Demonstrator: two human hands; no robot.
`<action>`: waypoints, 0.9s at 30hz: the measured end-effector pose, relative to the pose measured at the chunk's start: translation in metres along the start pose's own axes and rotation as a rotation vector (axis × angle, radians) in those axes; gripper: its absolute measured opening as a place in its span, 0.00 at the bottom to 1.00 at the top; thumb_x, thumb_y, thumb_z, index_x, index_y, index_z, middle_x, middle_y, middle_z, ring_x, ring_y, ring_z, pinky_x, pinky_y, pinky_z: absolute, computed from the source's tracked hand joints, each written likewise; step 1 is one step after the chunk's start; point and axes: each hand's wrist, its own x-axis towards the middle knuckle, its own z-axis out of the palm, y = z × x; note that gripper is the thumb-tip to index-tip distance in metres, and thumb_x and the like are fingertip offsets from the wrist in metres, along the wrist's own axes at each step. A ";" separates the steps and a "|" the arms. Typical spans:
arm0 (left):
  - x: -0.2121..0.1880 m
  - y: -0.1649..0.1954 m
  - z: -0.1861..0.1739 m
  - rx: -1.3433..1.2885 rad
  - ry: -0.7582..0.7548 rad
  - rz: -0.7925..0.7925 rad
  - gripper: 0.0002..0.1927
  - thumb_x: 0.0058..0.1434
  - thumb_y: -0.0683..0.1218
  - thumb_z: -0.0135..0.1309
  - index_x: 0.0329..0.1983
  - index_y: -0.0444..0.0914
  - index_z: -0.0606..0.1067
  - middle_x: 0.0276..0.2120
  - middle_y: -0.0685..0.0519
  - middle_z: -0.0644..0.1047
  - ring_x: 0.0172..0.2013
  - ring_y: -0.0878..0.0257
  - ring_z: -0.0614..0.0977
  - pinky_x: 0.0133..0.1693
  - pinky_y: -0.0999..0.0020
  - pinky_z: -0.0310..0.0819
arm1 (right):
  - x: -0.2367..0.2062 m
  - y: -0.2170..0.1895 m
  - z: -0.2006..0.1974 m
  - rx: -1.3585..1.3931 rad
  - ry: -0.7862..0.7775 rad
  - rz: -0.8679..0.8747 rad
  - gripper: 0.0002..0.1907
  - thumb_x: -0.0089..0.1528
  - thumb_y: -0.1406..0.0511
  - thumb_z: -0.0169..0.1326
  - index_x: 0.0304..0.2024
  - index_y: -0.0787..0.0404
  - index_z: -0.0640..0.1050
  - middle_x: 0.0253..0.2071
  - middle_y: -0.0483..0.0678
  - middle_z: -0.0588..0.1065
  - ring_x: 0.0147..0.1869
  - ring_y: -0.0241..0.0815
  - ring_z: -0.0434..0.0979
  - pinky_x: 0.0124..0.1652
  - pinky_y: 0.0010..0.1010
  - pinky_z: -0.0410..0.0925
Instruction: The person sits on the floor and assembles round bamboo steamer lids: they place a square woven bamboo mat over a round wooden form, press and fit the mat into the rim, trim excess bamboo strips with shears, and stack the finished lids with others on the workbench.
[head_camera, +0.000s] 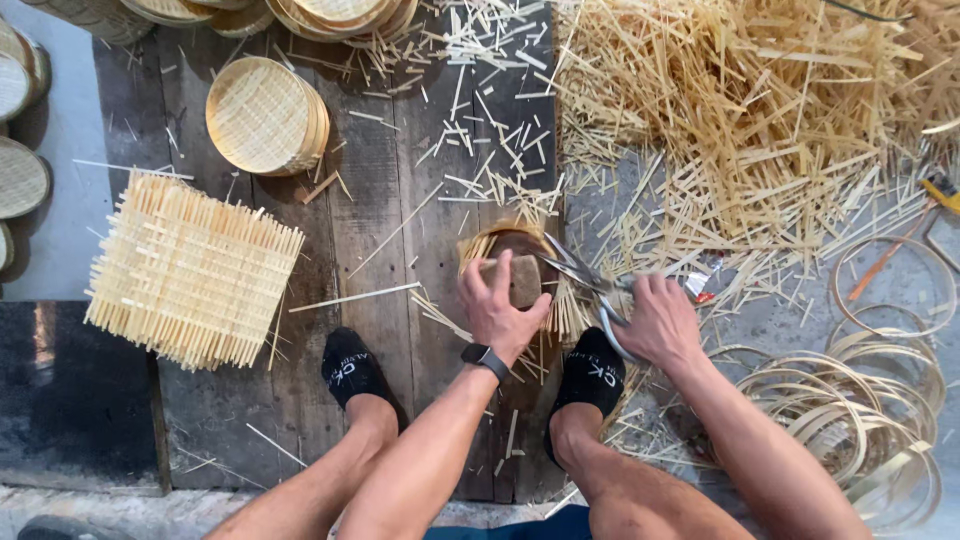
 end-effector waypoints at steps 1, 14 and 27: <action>0.001 -0.001 0.002 0.014 -0.009 0.043 0.45 0.44 0.56 0.70 0.66 0.43 0.69 0.60 0.36 0.64 0.62 0.35 0.65 0.61 0.39 0.60 | 0.007 0.002 0.009 -0.037 0.017 -0.011 0.34 0.48 0.46 0.64 0.42 0.68 0.76 0.41 0.60 0.74 0.48 0.59 0.76 0.46 0.46 0.71; 0.028 -0.027 0.004 0.088 -0.266 0.208 0.46 0.42 0.55 0.63 0.69 0.47 0.69 0.64 0.35 0.64 0.65 0.35 0.66 0.64 0.42 0.64 | 0.065 0.031 0.047 -0.220 -0.123 -0.095 0.29 0.44 0.52 0.66 0.43 0.58 0.77 0.40 0.52 0.76 0.46 0.52 0.77 0.45 0.43 0.71; 0.044 -0.055 -0.003 0.151 -0.200 0.341 0.51 0.42 0.64 0.64 0.73 0.47 0.71 0.69 0.33 0.62 0.69 0.34 0.63 0.70 0.43 0.56 | 0.129 0.008 0.078 -0.279 0.166 -0.031 0.29 0.41 0.50 0.60 0.39 0.59 0.77 0.39 0.55 0.76 0.47 0.56 0.78 0.44 0.48 0.73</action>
